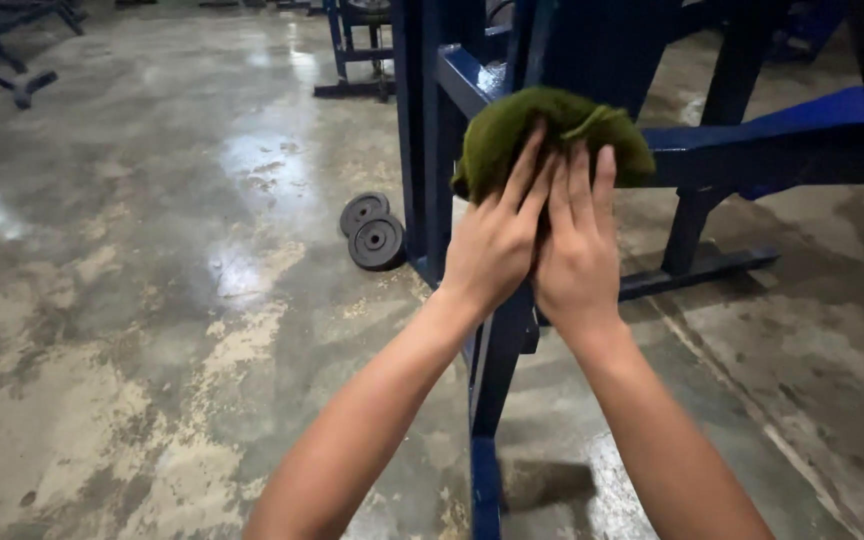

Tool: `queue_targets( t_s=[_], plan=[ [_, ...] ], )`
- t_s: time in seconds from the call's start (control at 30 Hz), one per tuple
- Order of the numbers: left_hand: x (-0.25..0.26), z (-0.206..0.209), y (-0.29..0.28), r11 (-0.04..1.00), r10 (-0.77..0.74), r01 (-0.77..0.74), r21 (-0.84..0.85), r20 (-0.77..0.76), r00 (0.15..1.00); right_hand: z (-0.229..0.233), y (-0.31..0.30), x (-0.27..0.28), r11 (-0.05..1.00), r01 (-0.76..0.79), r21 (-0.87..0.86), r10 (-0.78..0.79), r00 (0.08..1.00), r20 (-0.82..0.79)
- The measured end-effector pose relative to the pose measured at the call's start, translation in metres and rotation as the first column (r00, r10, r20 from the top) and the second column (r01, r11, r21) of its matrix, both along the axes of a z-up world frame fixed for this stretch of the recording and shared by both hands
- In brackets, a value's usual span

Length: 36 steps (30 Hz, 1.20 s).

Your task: Cleaning weight plates and gym equipment frame using a cloth.

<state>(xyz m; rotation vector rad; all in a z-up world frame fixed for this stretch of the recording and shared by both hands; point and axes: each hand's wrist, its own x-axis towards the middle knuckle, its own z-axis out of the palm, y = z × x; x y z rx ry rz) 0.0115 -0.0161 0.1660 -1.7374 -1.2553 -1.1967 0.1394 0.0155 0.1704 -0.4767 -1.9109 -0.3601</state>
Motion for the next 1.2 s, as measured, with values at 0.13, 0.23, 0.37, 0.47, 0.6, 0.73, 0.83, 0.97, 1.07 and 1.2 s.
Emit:
queue_targets(
  t_s=[0.13,0.23,0.37,0.47,0.6,0.73,0.83,0.97,1.07,1.2],
  plan=[
    [0.001,-0.024,0.009,0.999,0.05,-0.05,-0.008,-0.035,0.998,-0.02,0.014,0.001,0.997,0.038,-0.071,-0.035,0.998,0.048],
    [0.002,0.01,0.024,0.994,0.109,-0.109,0.002,-0.042,0.993,0.01,0.035,0.002,0.999,0.038,0.011,-0.039,0.998,0.053],
    [-0.005,0.117,0.032,0.989,0.147,-0.146,0.01,-0.071,0.987,0.119,0.043,0.0,0.995,0.051,0.088,-0.055,0.998,0.042],
    [-0.001,0.181,0.019,0.972,0.231,-0.223,0.071,-0.123,0.965,0.177,0.033,-0.002,0.996,-0.006,0.093,0.005,1.0,0.002],
    [-0.008,0.187,0.021,0.977,0.161,-0.137,0.162,-0.146,0.976,0.189,0.025,-0.002,0.998,-0.026,0.064,0.028,0.999,-0.018],
    [-0.007,0.217,0.01,0.992,0.115,-0.102,0.079,-0.183,0.976,0.217,0.014,0.008,0.995,0.075,0.064,-0.08,0.995,0.066],
    [-0.007,0.264,0.02,0.993,0.099,-0.087,0.076,-0.171,0.98,0.266,0.016,0.012,0.99,0.074,0.121,-0.086,0.992,0.094],
    [-0.008,0.313,0.039,0.966,0.239,-0.224,0.132,-0.112,0.965,0.325,0.005,0.009,0.993,0.099,0.064,-0.105,0.99,0.093],
    [-0.002,0.286,0.031,0.978,0.148,-0.143,0.151,-0.028,0.989,0.304,0.006,0.008,0.987,0.073,0.143,-0.086,0.992,0.088],
    [-0.011,0.274,0.027,0.954,0.229,-0.198,0.224,-0.122,0.966,0.284,0.011,0.007,0.99,0.094,0.108,-0.106,0.987,0.12]
  ],
)
